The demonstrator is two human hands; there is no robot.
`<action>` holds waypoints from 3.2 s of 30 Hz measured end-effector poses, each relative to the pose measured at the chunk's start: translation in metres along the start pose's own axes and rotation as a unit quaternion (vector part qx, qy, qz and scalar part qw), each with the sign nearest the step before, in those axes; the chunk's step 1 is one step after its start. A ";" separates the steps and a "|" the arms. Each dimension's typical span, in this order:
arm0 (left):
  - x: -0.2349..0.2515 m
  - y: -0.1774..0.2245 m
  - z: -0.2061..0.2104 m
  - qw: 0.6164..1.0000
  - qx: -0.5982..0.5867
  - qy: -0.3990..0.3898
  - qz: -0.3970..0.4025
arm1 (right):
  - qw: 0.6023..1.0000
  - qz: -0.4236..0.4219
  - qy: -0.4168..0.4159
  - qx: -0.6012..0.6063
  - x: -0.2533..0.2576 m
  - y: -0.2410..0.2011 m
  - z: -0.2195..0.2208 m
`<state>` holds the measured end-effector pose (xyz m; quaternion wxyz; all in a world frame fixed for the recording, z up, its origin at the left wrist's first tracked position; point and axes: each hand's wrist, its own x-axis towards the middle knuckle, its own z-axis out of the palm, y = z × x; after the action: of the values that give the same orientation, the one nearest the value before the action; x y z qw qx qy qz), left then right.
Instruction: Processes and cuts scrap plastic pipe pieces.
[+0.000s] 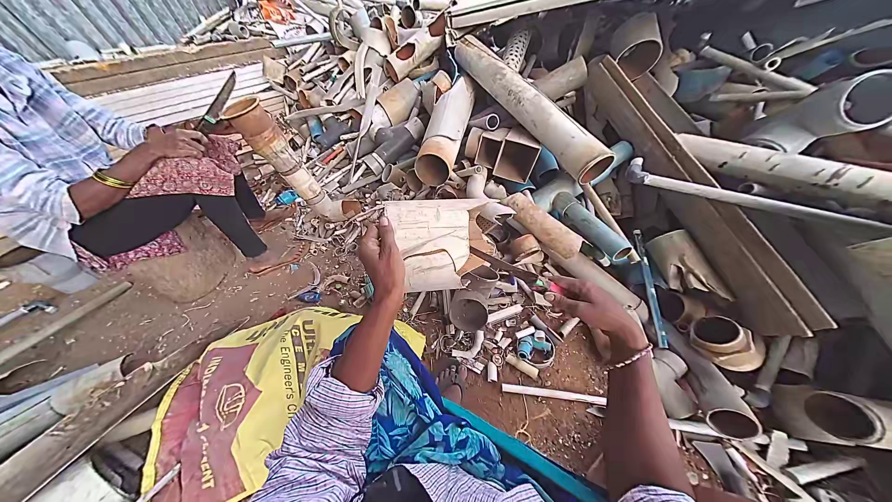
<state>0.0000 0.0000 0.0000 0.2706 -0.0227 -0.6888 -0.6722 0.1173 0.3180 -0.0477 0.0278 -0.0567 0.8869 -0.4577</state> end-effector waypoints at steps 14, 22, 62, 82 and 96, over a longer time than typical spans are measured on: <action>-0.011 0.013 0.004 0.995 0.059 -0.077 -0.032 | 0.989 0.060 0.003 -0.134 0.021 0.008 0.039; -0.020 0.023 0.005 0.981 0.099 -0.167 -0.017 | 0.992 -0.004 -0.005 -0.130 0.026 0.016 0.054; -0.021 0.034 0.006 0.955 0.187 -0.230 -0.005 | 0.936 -0.163 0.112 -0.289 -0.016 0.106 0.129; -0.026 0.034 0.007 0.951 0.239 -0.188 0.055 | 0.952 -0.145 0.130 -0.237 -0.012 0.106 0.146; -0.028 0.033 0.003 0.961 0.222 -0.148 0.074 | 0.974 -0.072 0.073 -0.202 -0.014 0.092 0.143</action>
<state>0.0357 0.0148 0.0188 0.2130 -0.1126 -0.8492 -0.4699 0.1388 0.2570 -0.2054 -0.0816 -0.0914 0.9543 -0.2727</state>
